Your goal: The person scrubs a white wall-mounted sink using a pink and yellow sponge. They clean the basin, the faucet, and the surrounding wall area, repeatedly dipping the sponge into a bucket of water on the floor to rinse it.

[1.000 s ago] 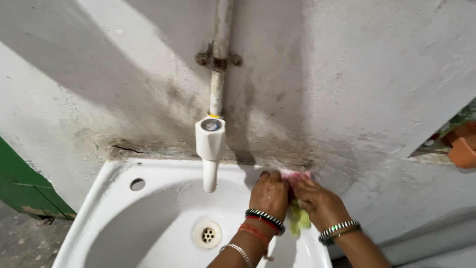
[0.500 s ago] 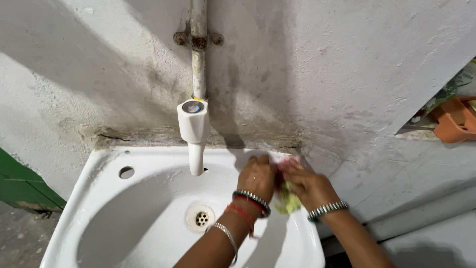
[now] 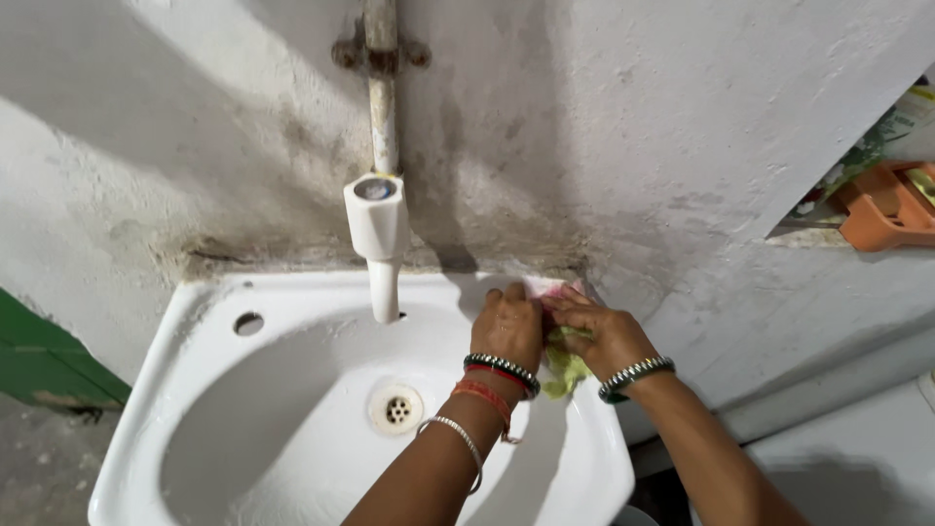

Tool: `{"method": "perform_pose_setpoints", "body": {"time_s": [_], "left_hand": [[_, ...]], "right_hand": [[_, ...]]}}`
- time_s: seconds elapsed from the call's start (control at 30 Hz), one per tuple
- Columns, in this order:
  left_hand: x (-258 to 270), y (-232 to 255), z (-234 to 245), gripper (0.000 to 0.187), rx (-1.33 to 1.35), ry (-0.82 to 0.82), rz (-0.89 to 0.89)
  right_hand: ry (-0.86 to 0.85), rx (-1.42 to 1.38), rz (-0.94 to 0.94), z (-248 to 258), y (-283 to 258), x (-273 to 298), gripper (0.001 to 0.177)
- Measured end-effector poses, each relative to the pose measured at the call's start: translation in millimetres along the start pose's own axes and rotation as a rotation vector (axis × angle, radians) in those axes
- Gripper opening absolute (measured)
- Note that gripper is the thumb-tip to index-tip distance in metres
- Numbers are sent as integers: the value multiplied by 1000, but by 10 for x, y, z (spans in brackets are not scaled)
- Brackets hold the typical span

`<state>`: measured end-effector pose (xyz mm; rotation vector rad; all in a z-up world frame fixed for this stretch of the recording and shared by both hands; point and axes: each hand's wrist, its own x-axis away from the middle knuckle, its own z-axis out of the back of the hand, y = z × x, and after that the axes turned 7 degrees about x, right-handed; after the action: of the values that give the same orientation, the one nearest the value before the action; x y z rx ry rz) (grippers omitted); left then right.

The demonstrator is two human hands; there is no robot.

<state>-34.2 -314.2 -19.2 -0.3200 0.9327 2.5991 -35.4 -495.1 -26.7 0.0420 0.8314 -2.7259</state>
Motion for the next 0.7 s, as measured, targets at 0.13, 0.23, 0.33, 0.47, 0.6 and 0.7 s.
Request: {"method": "perform_pose_setpoints", "body": {"time_s": [0.13,0.23,0.33,0.47,0.6,0.7], "left_hand": [[704,183,-84,15,256,-27,16],[1020,228,-56,28,493,-1,167],[895,104,-51,25,648,71,381],[577,-320,58,26,477,451,275],[601,-393,26,24,627,267,420],[772,-54,-219,30,696,76,432]], "right_hand": [[-124,-14,-38,80,-164,725,51],[-172,-1,-55,100,-430,908,44],[-227,191,22,73,-550,525,38],[-277,287,166,-187,-708,-224,36],[-358,439,13,-167,-738,-131,34],[-371,469,113,83,-670,312,42]]}}
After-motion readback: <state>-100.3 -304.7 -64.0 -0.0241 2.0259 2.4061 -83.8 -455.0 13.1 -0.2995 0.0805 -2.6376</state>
